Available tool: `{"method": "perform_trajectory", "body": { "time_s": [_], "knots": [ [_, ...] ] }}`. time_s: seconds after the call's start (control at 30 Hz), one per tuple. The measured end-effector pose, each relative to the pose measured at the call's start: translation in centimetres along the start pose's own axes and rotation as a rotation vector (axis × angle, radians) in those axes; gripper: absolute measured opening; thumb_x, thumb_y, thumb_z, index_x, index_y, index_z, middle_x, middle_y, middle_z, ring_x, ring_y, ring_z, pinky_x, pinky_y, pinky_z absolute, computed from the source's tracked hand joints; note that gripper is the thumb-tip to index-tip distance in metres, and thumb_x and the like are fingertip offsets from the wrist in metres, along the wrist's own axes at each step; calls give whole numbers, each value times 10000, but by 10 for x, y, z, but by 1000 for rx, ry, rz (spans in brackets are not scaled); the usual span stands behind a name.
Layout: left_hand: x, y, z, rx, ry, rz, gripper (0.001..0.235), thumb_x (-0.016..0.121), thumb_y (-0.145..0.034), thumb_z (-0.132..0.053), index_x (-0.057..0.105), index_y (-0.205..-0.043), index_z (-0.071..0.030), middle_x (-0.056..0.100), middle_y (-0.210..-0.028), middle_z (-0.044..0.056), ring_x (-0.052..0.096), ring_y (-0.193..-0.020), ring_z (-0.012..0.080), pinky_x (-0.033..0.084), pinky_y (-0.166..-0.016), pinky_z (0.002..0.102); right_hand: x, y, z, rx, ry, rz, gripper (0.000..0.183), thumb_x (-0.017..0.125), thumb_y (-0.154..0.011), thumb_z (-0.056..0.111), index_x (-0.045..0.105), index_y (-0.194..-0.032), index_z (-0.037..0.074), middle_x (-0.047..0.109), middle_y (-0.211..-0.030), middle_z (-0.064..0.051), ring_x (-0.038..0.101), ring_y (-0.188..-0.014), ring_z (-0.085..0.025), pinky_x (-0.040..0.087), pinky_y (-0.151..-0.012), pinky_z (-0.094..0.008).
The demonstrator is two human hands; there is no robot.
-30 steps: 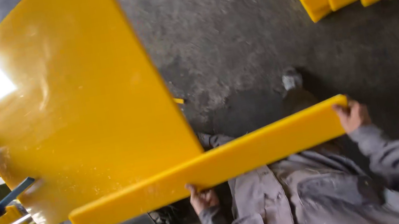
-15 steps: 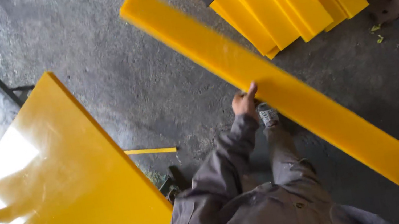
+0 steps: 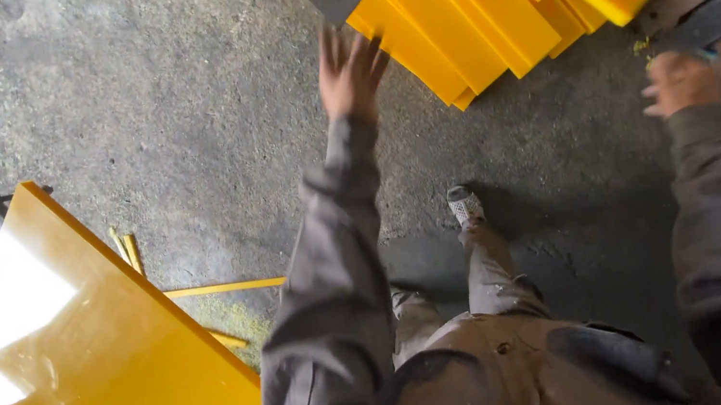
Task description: Measuring yellow plastic sheets and moving them between workstations on a fabrication floor.
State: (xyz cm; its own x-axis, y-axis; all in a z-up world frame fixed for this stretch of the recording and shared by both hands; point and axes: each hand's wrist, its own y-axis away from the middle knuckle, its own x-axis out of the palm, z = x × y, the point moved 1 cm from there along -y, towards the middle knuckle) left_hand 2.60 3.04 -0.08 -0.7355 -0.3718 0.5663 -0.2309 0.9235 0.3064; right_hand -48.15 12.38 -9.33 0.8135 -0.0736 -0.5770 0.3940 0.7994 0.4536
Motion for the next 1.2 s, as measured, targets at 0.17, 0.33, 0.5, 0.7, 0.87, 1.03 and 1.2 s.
{"method": "perform_trajectory", "body": {
  "time_s": [0.17,0.33,0.5,0.7,0.87,1.03,1.2],
  "knots": [
    [-291,202,45,-133,342,-509,609,420,-1023,-176,237,-1603,-184,279,-1642,247,454,-1345,543,441,-1086,616,86,67,-22,-228,409,379,473,655,-1011,418,681,-1384,128,783,-1064,-87,732,-891,-238,582,-808,-380],
    [-441,524,61,-204,415,-951,375,433,-1065,-329,474,-1377,-125,499,-1412,99,503,-1275,433,446,-1019,616,116,135,-120,46,492,623,525,655,-958,489,690,-1363,156,791,-1129,-84,777,-882,-238,596,-725,-394],
    [-442,739,86,-247,364,-1600,440,658,-1032,-371,597,-1025,65,620,-831,191,652,-663,341,648,-615,515,141,155,-162,58,920,712,554,638,-966,558,704,-1343,159,800,-1132,-109,810,-836,-247,593,-734,-365],
    [-431,820,146,-323,422,-1664,222,628,-969,-302,674,-1008,-88,767,-871,115,744,-759,309,573,-591,448,269,232,-18,-206,966,759,488,611,-1017,486,753,-1264,89,817,-1055,-139,786,-844,-247,597,-702,-380],
    [-436,840,192,-303,444,-1639,230,647,-969,-156,638,-1198,-138,743,-938,75,740,-736,218,581,-558,369,411,317,61,-551,643,980,414,590,-1097,349,685,-1303,2,746,-1127,-129,737,-923,-217,571,-699,-330],
    [-466,848,183,-147,536,-1662,264,651,-998,-251,646,-1213,-97,749,-959,98,722,-707,202,536,-523,332,512,486,132,-751,647,1214,375,610,-1096,270,658,-1351,0,734,-1160,-149,735,-965,-229,577,-737,-311],
    [-492,840,155,-61,575,-1782,277,629,-1004,-265,666,-1212,-87,773,-993,102,738,-720,179,546,-526,313,609,596,162,-815,676,1437,364,621,-1076,249,651,-1358,21,730,-1165,-135,738,-969,-223,575,-718,-310]
  ]
}}
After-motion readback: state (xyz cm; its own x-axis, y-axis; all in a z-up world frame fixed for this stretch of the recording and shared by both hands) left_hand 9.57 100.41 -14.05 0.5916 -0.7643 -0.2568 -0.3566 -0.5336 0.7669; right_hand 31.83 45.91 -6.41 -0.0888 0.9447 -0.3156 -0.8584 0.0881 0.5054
